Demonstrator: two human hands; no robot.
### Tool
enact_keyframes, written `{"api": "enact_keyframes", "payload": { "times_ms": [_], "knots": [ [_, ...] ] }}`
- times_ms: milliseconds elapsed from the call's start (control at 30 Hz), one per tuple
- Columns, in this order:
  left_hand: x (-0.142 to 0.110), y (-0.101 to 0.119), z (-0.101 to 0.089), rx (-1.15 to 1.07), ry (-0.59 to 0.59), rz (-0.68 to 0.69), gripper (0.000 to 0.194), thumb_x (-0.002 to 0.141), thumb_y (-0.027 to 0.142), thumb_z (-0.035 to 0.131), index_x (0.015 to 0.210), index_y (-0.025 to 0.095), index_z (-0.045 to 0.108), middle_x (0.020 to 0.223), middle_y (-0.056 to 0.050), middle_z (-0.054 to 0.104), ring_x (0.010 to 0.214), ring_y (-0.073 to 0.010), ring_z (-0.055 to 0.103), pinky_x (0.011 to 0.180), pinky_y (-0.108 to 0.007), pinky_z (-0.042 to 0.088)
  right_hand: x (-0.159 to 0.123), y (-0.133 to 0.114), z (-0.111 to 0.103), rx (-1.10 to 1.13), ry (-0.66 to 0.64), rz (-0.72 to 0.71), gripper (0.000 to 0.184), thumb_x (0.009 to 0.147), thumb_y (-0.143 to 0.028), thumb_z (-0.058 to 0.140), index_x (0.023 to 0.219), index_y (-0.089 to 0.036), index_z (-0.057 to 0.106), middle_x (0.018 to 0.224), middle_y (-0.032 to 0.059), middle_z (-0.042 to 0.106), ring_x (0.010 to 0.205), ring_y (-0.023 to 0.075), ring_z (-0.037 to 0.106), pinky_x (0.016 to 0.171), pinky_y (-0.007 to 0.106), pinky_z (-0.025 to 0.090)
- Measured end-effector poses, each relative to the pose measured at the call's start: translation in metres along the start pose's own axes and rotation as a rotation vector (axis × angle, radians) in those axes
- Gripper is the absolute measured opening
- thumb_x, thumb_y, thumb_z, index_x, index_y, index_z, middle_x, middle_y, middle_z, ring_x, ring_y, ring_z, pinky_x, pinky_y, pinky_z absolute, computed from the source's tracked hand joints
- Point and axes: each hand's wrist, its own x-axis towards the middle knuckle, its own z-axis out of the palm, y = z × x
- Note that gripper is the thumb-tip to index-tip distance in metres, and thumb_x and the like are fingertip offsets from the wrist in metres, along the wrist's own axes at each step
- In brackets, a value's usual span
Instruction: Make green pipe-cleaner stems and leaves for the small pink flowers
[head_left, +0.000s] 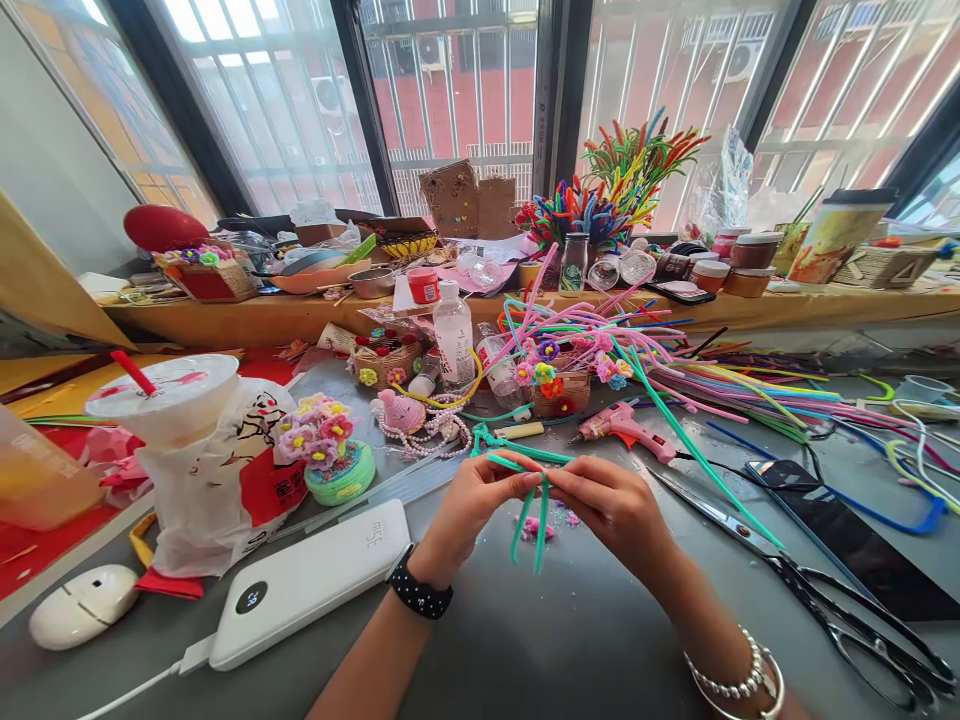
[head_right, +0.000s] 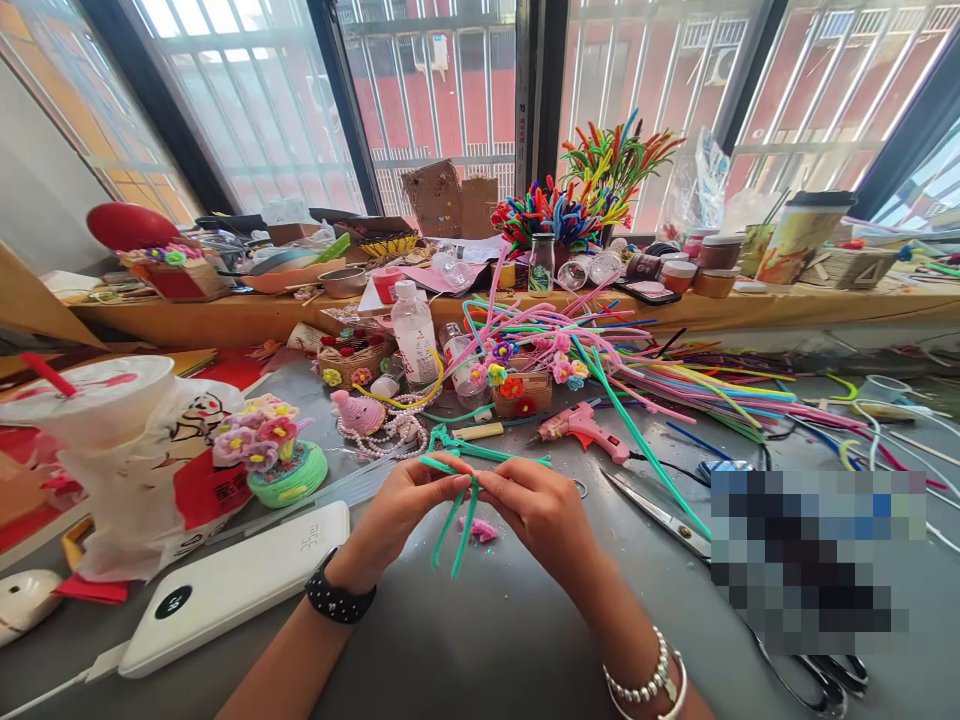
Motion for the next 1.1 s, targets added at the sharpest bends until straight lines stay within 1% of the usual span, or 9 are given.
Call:
{"api": "enact_keyframes", "payload": {
  "times_ms": [167, 367, 500, 667, 800, 967, 1100],
  "knots": [
    [0.001, -0.005, 0.001, -0.036, 0.025, 0.015, 0.012, 0.062, 0.021, 0.066, 0.071, 0.014, 0.066, 0.068, -0.002, 0.063, 0.067, -0.0126, 0.054, 0.064, -0.023, 0.04, -0.001, 0.001, 0.001, -0.008, 0.027, -0.003, 0.017, 0.079, -0.019, 0.05, 0.087, -0.015, 0.064, 0.067, 0.005, 0.061, 0.06, 0.0121, 0.053, 0.054, 0.022, 0.04],
    [0.001, -0.005, 0.004, 0.008, 0.074, 0.056, 0.012, 0.06, 0.022, 0.067, 0.07, 0.015, 0.067, 0.067, -0.002, 0.063, 0.064, -0.0117, 0.053, 0.061, -0.022, 0.041, -0.002, 0.001, 0.003, -0.01, 0.051, 0.004, 0.017, 0.08, -0.019, 0.049, 0.087, -0.015, 0.064, 0.066, 0.005, 0.061, 0.059, 0.0126, 0.053, 0.052, 0.022, 0.04],
    [0.0, -0.006, 0.006, 0.043, 0.115, 0.138, 0.012, 0.059, 0.024, 0.067, 0.067, 0.015, 0.066, 0.065, -0.002, 0.061, 0.065, -0.014, 0.055, 0.062, -0.024, 0.044, -0.003, 0.001, 0.005, 0.039, 0.065, 0.038, 0.018, 0.081, -0.021, 0.047, 0.087, -0.016, 0.063, 0.068, 0.0048, 0.06, 0.06, 0.0124, 0.054, 0.053, 0.022, 0.041],
    [-0.001, -0.006, 0.01, 0.196, 0.168, 0.29, 0.009, 0.061, 0.023, 0.066, 0.066, 0.016, 0.067, 0.066, -0.002, 0.059, 0.066, -0.0146, 0.055, 0.062, -0.024, 0.045, -0.002, 0.0, 0.007, 0.116, 0.07, 0.146, 0.017, 0.08, -0.022, 0.047, 0.081, -0.018, 0.064, 0.067, 0.0041, 0.059, 0.058, 0.0122, 0.054, 0.053, 0.022, 0.041],
    [-0.003, -0.003, 0.011, 0.276, 0.142, 0.358, 0.008, 0.065, 0.022, 0.063, 0.07, 0.018, 0.067, 0.071, -0.003, 0.059, 0.071, -0.0156, 0.054, 0.065, -0.025, 0.044, 0.0, -0.002, 0.008, 0.185, 0.096, 0.21, 0.017, 0.079, -0.023, 0.048, 0.079, -0.017, 0.063, 0.066, 0.0041, 0.058, 0.058, 0.0128, 0.054, 0.051, 0.022, 0.042],
    [-0.004, -0.001, 0.01, 0.259, 0.045, 0.362, 0.016, 0.071, 0.021, 0.057, 0.085, 0.018, 0.065, 0.084, -0.006, 0.061, 0.082, -0.0176, 0.054, 0.073, -0.028, 0.044, 0.001, -0.002, 0.009, 0.235, 0.117, 0.215, 0.015, 0.078, -0.022, 0.05, 0.079, -0.015, 0.063, 0.067, 0.0044, 0.058, 0.058, 0.0131, 0.054, 0.052, 0.022, 0.042],
    [-0.005, -0.002, 0.008, 0.244, -0.013, 0.353, 0.02, 0.074, 0.021, 0.054, 0.092, 0.019, 0.062, 0.089, -0.006, 0.06, 0.085, -0.0181, 0.054, 0.074, -0.029, 0.045, 0.0, -0.002, 0.008, 0.26, 0.123, 0.229, 0.014, 0.078, -0.021, 0.05, 0.078, -0.015, 0.063, 0.066, 0.004, 0.057, 0.058, 0.0128, 0.054, 0.051, 0.022, 0.042]
  ]
}}
